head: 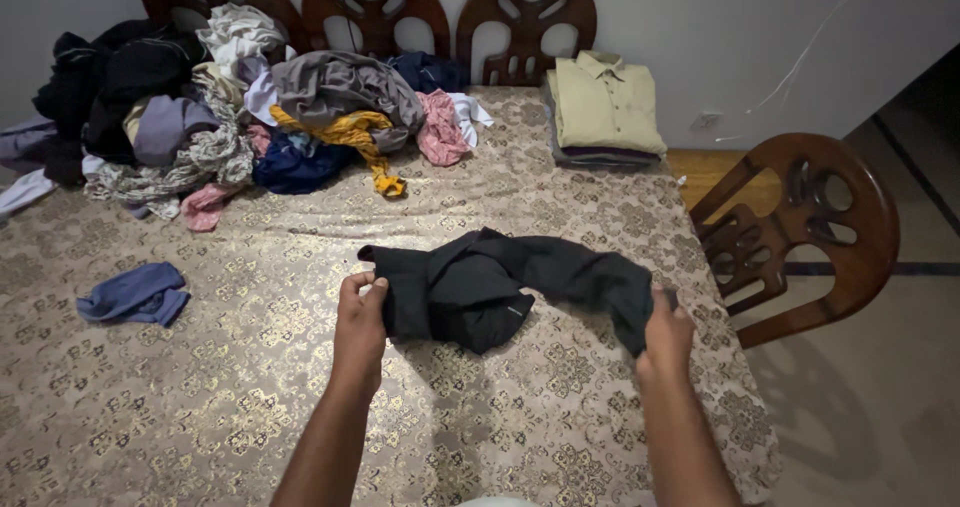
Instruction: The person folds a pair of dark trousers on a patterned dining table. They shake out and straighten the garment, align the legs, fold it lengthwise, then fold it over twice and smooth the fabric with their hands before lifting the folded trousers off the table.
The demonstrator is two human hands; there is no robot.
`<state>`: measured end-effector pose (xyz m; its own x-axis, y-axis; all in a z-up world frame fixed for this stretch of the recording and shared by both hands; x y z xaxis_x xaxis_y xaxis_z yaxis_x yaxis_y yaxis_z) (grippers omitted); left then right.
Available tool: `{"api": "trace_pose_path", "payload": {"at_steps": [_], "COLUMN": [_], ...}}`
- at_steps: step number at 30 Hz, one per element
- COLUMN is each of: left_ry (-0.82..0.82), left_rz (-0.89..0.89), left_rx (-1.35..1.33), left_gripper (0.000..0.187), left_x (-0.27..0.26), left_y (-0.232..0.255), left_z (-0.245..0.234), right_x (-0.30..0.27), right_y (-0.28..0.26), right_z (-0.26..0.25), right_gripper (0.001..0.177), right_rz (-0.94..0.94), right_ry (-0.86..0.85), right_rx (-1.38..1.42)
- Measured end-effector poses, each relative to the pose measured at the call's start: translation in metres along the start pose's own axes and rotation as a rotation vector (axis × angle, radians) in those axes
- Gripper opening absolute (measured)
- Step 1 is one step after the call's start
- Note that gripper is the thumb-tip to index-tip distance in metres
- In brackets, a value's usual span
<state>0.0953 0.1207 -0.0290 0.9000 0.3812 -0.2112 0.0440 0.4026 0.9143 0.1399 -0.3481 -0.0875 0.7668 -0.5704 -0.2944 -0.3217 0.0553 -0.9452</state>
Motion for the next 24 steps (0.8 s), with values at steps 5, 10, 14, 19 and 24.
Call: {"api": "trace_pose_path", "payload": {"at_steps": [5,10,14,19,24], "left_ry": [0.008,0.029,0.012,-0.012,0.0], "left_rz": [-0.018,-0.027,-0.006,0.015,-0.028], "left_rx": [0.007,0.018,0.017,-0.015,-0.012], "left_gripper": [0.02,0.02,0.02,0.02,0.02], "left_x": [-0.002,-0.004,-0.005,-0.006,-0.008], "left_y": [0.005,0.007,0.007,0.007,0.004], "left_z": [-0.001,0.0,0.0,0.002,0.002], "right_x": [-0.02,-0.032,-0.029,-0.019,-0.031], "right_y": [-0.063,-0.077,-0.091,-0.078,-0.068], "right_z": [0.015,0.002,-0.017,-0.004,-0.004], "right_gripper": [0.044,0.036,0.034,0.029,0.034], "right_rz": [-0.503,-0.443,-0.507,-0.293,-0.139], "right_ry": [0.004,0.042,0.108,-0.412,-0.51], "right_rx": [-0.835,-1.021,-0.567,0.364,0.437]}}
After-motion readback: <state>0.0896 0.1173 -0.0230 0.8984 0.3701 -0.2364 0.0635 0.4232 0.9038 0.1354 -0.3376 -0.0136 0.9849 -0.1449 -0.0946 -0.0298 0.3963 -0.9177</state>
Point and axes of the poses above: each hand's wrist, its own x-axis towards the middle knuckle, its own z-axis out of the palm, y = z × x, the point moved 7 cm from there along x, towards the middle knuckle, and after that the axes turned 5 degrees about -x, right-handed, at the moved point
